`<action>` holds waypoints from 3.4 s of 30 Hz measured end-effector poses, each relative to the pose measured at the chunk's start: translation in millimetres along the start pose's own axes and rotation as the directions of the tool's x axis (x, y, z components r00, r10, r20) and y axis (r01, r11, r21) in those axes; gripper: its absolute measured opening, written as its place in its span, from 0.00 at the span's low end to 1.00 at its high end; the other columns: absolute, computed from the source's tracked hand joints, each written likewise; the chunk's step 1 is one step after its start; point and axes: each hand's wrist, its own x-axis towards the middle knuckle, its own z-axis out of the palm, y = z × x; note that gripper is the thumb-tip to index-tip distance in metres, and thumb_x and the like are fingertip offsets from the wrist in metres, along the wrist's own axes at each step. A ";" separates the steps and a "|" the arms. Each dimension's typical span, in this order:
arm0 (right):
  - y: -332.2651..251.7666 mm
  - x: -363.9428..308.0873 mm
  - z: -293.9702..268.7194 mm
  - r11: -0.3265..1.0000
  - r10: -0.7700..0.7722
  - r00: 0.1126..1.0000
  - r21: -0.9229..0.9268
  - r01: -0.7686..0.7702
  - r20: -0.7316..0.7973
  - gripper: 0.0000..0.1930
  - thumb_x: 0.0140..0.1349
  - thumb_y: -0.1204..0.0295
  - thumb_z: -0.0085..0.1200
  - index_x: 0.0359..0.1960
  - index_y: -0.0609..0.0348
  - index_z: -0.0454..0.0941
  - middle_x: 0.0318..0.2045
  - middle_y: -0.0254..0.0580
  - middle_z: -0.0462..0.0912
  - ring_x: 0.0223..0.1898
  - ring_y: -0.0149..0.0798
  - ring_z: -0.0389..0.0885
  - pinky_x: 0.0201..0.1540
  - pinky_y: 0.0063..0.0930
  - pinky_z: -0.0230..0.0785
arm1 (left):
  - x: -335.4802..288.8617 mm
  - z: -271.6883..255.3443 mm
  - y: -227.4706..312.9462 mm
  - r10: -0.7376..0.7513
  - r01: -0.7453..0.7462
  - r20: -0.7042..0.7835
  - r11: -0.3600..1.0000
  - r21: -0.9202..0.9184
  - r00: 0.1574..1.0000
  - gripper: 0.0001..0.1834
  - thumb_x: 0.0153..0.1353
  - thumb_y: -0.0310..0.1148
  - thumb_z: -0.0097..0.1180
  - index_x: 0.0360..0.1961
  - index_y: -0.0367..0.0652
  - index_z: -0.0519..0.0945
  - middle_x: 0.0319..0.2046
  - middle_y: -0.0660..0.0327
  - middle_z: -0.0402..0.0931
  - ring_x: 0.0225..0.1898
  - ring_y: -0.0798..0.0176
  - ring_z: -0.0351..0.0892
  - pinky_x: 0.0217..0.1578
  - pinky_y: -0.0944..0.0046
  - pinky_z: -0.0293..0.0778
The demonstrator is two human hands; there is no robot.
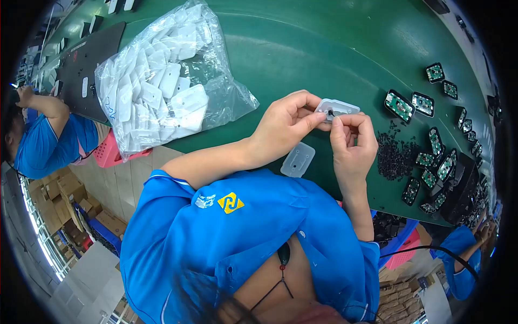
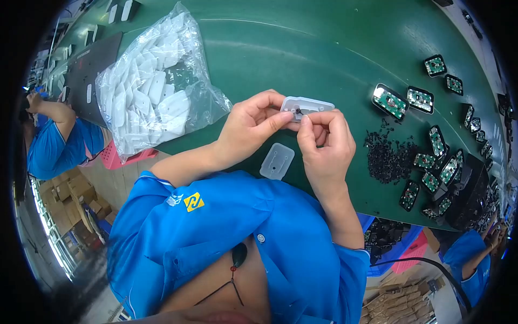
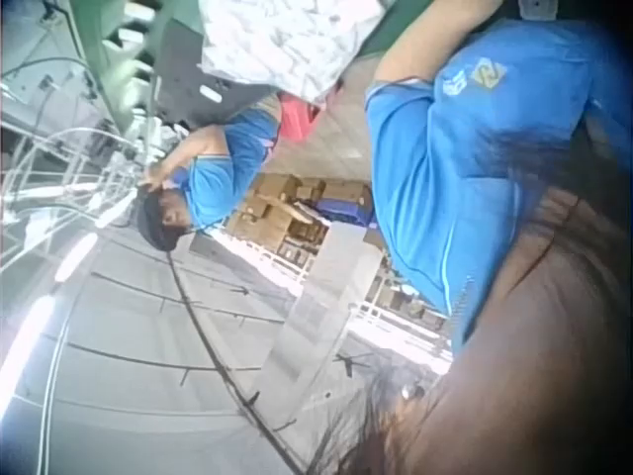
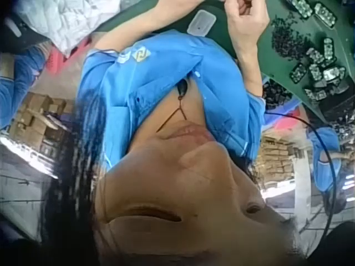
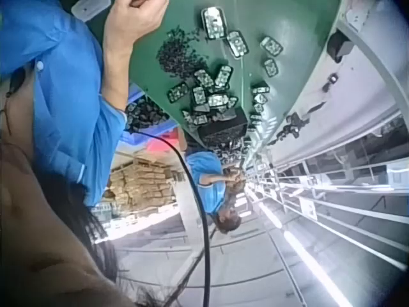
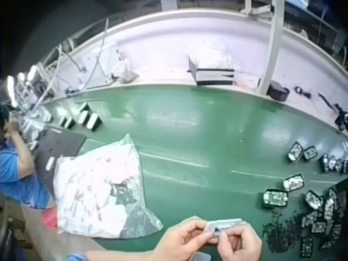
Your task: The person assembles small electronic components by hand, inserting internal circuit boards and screws into a plastic housing at an assembly line workbench.
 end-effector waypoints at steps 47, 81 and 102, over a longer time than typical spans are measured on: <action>24.6 -36.3 -37.3 0.973 -0.061 0.997 -0.221 0.067 0.037 0.13 0.50 0.76 0.63 0.40 0.57 0.80 0.37 0.41 0.77 0.29 0.38 0.74 0.29 0.28 0.68 | 41.8 -39.5 2.6 0.195 -0.087 -0.068 0.688 0.721 0.978 0.04 0.62 0.25 0.52 0.36 0.38 0.77 0.27 0.57 0.78 0.23 0.63 0.76 0.25 0.63 0.71; 126.7 215.1 -185.6 0.241 -0.208 0.932 -0.908 0.344 0.298 0.36 0.48 0.86 0.51 0.61 0.42 0.68 0.61 0.37 0.68 0.60 0.48 0.67 0.61 0.39 0.65 | 7.3 -38.7 8.9 0.352 -0.373 0.328 0.067 0.925 0.877 0.32 0.49 0.20 0.57 0.59 0.43 0.68 0.49 0.56 0.73 0.54 0.51 0.69 0.52 0.53 0.66; 26.8 103.5 -30.6 0.575 -0.234 0.928 -0.728 0.373 0.291 0.17 0.64 0.55 0.51 0.44 0.54 0.79 0.41 0.44 0.79 0.44 0.49 0.77 0.43 0.39 0.72 | 8.5 -55.1 -11.2 0.495 -0.412 0.270 0.202 0.889 0.826 0.29 0.49 0.24 0.61 0.56 0.45 0.73 0.48 0.60 0.75 0.53 0.53 0.70 0.52 0.55 0.64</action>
